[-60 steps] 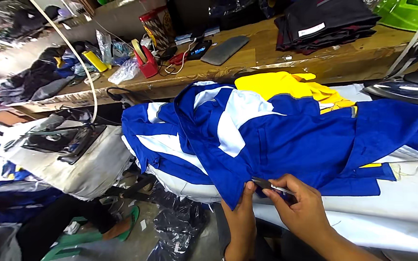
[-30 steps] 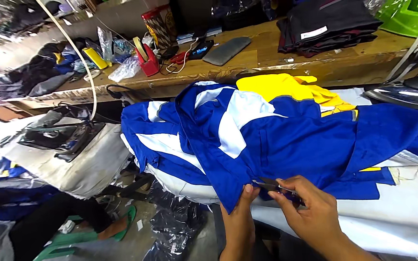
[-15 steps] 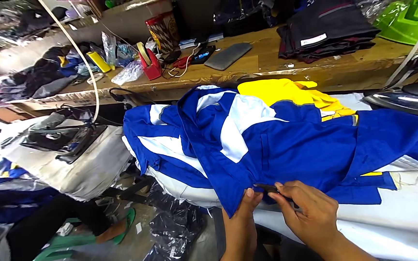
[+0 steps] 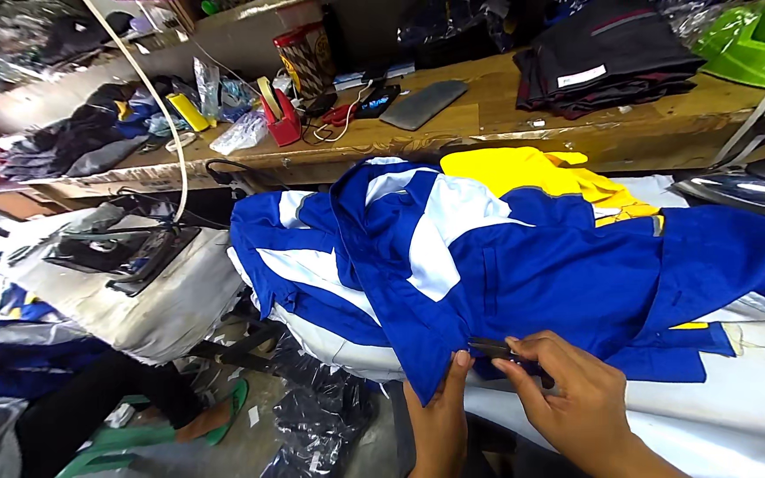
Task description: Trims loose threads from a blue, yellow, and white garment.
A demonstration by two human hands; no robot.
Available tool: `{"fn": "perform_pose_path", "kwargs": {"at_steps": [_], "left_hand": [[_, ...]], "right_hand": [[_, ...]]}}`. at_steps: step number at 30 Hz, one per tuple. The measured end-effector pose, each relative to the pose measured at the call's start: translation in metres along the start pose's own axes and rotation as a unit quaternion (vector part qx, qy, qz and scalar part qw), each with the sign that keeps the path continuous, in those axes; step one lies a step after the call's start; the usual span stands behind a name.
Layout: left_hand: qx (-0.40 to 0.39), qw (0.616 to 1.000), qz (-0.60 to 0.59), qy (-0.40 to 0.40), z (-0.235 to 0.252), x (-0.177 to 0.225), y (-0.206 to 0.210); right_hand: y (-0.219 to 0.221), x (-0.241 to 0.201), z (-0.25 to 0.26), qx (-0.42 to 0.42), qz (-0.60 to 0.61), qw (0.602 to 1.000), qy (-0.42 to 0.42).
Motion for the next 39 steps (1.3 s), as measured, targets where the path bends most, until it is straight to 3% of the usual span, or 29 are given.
{"fn": "perform_pose_path", "kwargs": {"at_steps": [3,7,14,22,28,39], "left_hand": [[-0.012,0.999,0.03,0.031,0.002,0.004,0.0],[-0.011,1.0,-0.01,-0.017,0.003,-0.002,-0.001],[-0.008,0.998,-0.039,-0.054,0.004,-0.003,-0.002],[-0.026,1.0,0.008,0.009,0.003,0.005,0.001],[-0.022,1.0,-0.012,0.001,0.002,0.003,0.0],[0.003,1.0,-0.021,0.015,0.0,0.002,0.002]], "right_hand": [[0.0,-0.001,0.001,0.001,-0.01,1.0,-0.016],[0.004,0.001,0.0,0.006,0.003,1.0,-0.028],[0.006,0.012,-0.007,-0.003,0.078,0.996,0.036],[0.005,0.005,-0.001,-0.007,0.05,0.999,0.0],[0.006,0.012,-0.001,-0.001,0.124,0.991,0.052],[0.002,0.001,-0.008,0.008,0.053,0.998,0.02]]}}
Point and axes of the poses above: each hand's wrist, its own z-axis towards the middle knuckle, its own y-axis out of the palm, x = y × z, the point moved 9 cm from there along z, towards the middle knuckle, and after that the axes turned 12 degrees about -y, right-handed, at the moved point
